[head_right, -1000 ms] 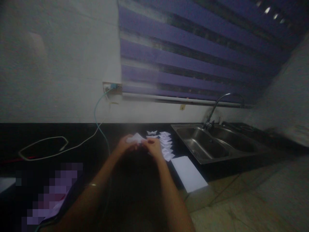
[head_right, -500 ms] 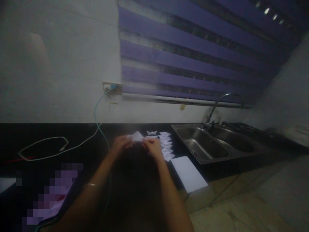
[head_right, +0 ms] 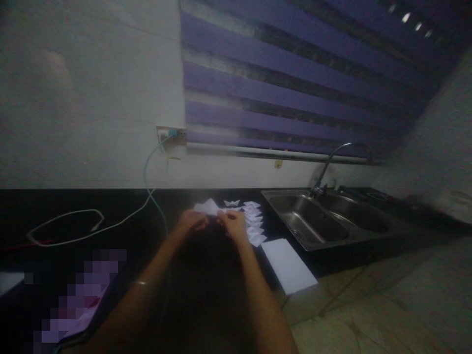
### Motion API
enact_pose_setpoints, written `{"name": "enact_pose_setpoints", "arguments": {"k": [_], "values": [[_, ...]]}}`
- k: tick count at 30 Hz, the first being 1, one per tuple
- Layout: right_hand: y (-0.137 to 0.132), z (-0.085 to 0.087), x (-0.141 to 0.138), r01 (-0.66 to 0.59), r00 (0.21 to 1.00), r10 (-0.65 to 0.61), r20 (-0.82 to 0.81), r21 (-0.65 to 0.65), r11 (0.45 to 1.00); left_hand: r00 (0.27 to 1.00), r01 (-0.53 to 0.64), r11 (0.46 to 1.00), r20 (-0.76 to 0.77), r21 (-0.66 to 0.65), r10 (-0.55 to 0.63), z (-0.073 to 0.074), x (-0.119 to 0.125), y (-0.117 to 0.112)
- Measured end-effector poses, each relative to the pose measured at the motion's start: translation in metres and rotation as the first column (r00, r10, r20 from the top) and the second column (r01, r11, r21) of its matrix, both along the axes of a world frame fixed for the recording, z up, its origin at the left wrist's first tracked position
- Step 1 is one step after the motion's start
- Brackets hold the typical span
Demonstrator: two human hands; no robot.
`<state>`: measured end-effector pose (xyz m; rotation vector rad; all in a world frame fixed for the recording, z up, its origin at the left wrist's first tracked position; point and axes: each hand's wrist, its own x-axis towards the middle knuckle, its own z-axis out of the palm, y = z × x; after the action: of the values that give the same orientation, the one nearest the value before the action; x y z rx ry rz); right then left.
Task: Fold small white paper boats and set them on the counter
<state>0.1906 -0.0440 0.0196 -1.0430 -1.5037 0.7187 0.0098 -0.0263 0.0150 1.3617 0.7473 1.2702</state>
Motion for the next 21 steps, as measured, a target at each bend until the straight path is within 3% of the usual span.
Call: {"name": "enact_pose_setpoints", "arguments": {"k": [6,11,17,21], "values": [[0.0016,-0.0023,-0.0034,0.013,0.999,-0.013,0.033,0.002,1.0,0.992,-0.028,0.999,-0.119,0.036,0.032,0.0018,-0.0012,-0.0011],[-0.0002,-0.0036,-0.0064,-0.051,0.997,0.05,0.056,0.012,0.999,0.992,-0.072,0.994,-0.102,0.083,0.08,0.0021,-0.0056,-0.0011],[0.0017,-0.0033,-0.0064,-0.151,0.972,0.143,-0.187,-0.03,0.988,0.994,-0.106,0.994,-0.011,0.019,0.107,-0.0006,-0.0036,0.0016],[0.0054,-0.0055,-0.0053,-0.141,0.965,0.141,-0.222,0.015,0.99,0.998,-0.068,0.998,0.003,-0.004,0.068,-0.0013,-0.0016,0.0017]]}}
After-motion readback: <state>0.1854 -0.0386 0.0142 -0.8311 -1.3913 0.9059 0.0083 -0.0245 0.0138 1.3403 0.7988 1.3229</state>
